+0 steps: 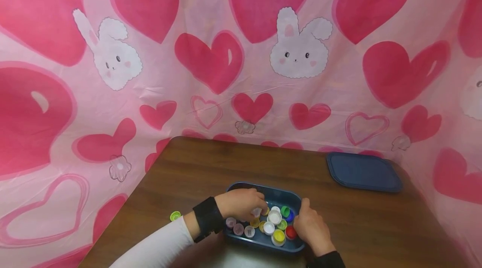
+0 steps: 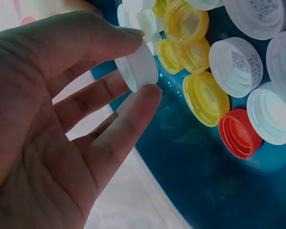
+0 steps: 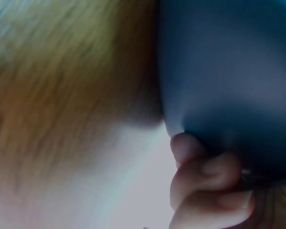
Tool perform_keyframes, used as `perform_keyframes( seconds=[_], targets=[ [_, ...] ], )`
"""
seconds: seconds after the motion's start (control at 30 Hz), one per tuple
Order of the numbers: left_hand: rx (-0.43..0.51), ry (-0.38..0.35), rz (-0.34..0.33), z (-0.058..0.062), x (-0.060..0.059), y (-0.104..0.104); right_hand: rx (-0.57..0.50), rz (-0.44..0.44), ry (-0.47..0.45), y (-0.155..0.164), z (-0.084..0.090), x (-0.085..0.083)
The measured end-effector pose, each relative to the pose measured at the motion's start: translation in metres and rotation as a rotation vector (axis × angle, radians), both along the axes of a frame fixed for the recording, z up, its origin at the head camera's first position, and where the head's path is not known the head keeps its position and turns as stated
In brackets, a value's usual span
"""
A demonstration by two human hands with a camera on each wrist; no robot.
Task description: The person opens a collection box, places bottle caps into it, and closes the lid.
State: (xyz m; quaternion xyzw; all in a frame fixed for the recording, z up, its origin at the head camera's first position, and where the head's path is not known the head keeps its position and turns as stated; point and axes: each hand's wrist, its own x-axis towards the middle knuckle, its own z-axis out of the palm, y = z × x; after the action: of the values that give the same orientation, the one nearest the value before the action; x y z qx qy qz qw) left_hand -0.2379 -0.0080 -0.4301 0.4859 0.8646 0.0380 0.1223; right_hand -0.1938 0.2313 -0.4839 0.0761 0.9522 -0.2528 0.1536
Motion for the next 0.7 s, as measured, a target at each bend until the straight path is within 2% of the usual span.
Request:
perform_keyframes(
  seconds=[0.27, 0.43, 0.57, 0.7],
  targets=[
    [-0.022, -0.045, -0.007, -0.001, 0.002, 0.000, 0.000, 0.009, 0.010, 0.000, 0.000, 0.001],
    [-0.006, -0.040, 0.011, 0.005, 0.000, -0.004, 0.006, 0.017, 0.021, 0.000, 0.000, 0.002],
    [0.019, -0.005, 0.033, 0.011, -0.004, -0.016, 0.006, 0.018, 0.019, 0.000, 0.001, 0.002],
    [0.077, 0.026, 0.085, 0.018, -0.009, -0.038, 0.004, 0.017, 0.018, 0.000, 0.002, 0.002]
  ],
)
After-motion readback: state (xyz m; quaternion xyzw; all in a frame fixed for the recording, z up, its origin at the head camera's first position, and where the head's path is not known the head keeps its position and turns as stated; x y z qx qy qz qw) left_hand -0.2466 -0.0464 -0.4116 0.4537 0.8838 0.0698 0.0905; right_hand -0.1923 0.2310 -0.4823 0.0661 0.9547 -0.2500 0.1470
